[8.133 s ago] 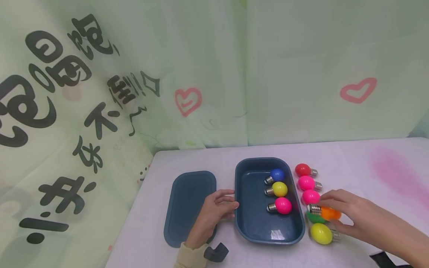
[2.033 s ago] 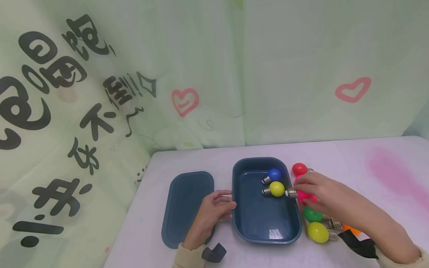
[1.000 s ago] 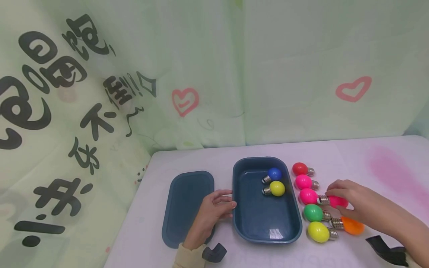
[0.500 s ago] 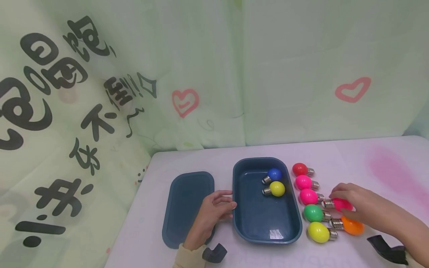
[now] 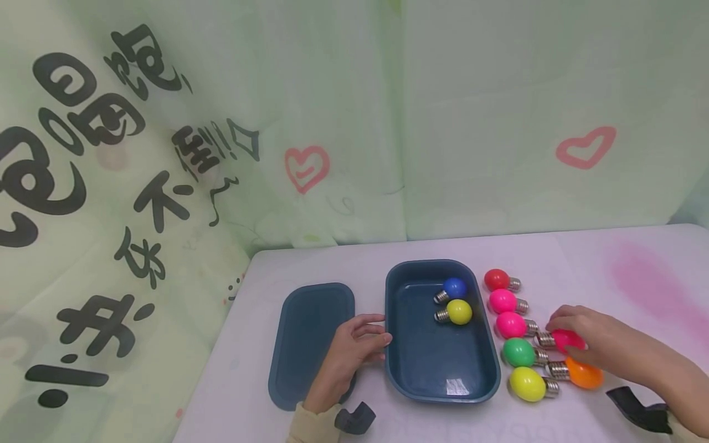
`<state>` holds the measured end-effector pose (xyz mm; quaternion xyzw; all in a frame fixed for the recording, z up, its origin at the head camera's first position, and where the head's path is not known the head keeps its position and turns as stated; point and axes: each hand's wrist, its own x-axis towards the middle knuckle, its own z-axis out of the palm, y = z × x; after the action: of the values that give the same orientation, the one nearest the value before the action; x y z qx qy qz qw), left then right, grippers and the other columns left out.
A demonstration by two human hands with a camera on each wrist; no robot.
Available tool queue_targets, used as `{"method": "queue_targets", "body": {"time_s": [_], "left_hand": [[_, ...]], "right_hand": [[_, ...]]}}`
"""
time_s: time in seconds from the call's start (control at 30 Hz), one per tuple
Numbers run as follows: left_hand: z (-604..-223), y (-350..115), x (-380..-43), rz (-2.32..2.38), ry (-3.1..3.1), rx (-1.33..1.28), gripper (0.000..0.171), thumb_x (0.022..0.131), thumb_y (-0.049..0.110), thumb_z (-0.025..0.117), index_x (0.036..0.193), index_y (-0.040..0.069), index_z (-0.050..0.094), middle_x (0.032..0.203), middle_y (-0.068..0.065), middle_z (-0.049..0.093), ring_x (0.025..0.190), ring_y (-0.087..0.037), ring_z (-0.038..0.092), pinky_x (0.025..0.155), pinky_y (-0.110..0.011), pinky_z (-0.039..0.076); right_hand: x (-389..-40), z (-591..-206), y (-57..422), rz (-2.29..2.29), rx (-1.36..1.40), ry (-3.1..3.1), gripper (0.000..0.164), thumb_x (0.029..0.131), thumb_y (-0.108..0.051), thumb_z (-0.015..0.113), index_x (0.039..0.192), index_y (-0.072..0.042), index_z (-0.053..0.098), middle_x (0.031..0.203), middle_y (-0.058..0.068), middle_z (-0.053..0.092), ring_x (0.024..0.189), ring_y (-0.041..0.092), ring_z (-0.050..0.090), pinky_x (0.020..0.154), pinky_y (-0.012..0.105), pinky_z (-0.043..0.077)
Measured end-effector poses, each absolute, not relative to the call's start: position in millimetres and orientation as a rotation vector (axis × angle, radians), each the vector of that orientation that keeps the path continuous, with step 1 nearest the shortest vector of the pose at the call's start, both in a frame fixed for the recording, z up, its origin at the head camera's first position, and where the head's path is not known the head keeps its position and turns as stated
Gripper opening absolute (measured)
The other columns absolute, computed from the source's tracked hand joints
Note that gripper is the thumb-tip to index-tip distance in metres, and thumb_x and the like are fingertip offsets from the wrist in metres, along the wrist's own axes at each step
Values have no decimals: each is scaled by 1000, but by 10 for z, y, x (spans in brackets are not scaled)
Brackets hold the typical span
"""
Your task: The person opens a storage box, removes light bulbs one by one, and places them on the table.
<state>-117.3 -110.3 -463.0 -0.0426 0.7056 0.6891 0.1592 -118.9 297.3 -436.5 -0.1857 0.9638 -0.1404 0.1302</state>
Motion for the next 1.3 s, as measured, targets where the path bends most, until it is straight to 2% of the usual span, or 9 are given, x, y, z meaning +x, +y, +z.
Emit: {"method": "queue_targets", "body": {"time_s": [0.13,0.47,0.7,0.9,1.13,1.3], "left_hand": [[-4633,-1094,-1181,1975,2013,-125,46,85,16,79,127,10,64,103,-6,70,85,-16,69,73,-31,61],[-4635,-1083,-1182,1985,2008,-133,45,84,14,79,126,8,64,102,-7,70,84,-15,69,71,-30,61],[-4631,-1090,-1178,1973,2010,-141,46,84,16,79,127,9,64,104,-7,70,86,-15,69,72,-31,61],[-4641,-1101,-1174,1978,2013,-126,47,84,17,80,127,9,64,103,-6,70,85,-15,68,72,-31,61],[-4653,-1103,-1179,1967,2022,-130,46,84,17,80,127,10,64,102,-6,71,84,-15,68,72,-31,61],[-4654,-1102,-1181,1967,2019,-121,47,84,17,80,127,9,64,103,-6,70,85,-15,68,72,-31,61]], "right_hand": [[-1194,-4325,2957,-400,-531,2796,38,67,-10,89,100,-9,72,104,11,65,93,31,63,72,40,61],[-1159,-4177,2818,-494,-552,2814,38,74,-15,85,108,-12,70,111,11,64,99,30,63,71,39,62],[-1141,-4100,2631,-525,-637,2863,44,78,-17,84,118,-11,68,119,14,64,108,38,62,76,43,61],[-1162,-4046,2443,-516,-684,2888,52,77,-15,85,124,-7,66,130,23,59,120,48,55,80,49,59],[-1212,-3989,2233,-521,-837,2954,45,77,-13,84,119,-9,68,120,10,64,111,32,61,81,43,60],[-1245,-3955,2115,-546,-852,2947,38,82,-13,80,117,-9,68,116,7,64,105,27,62,81,41,60]]}}
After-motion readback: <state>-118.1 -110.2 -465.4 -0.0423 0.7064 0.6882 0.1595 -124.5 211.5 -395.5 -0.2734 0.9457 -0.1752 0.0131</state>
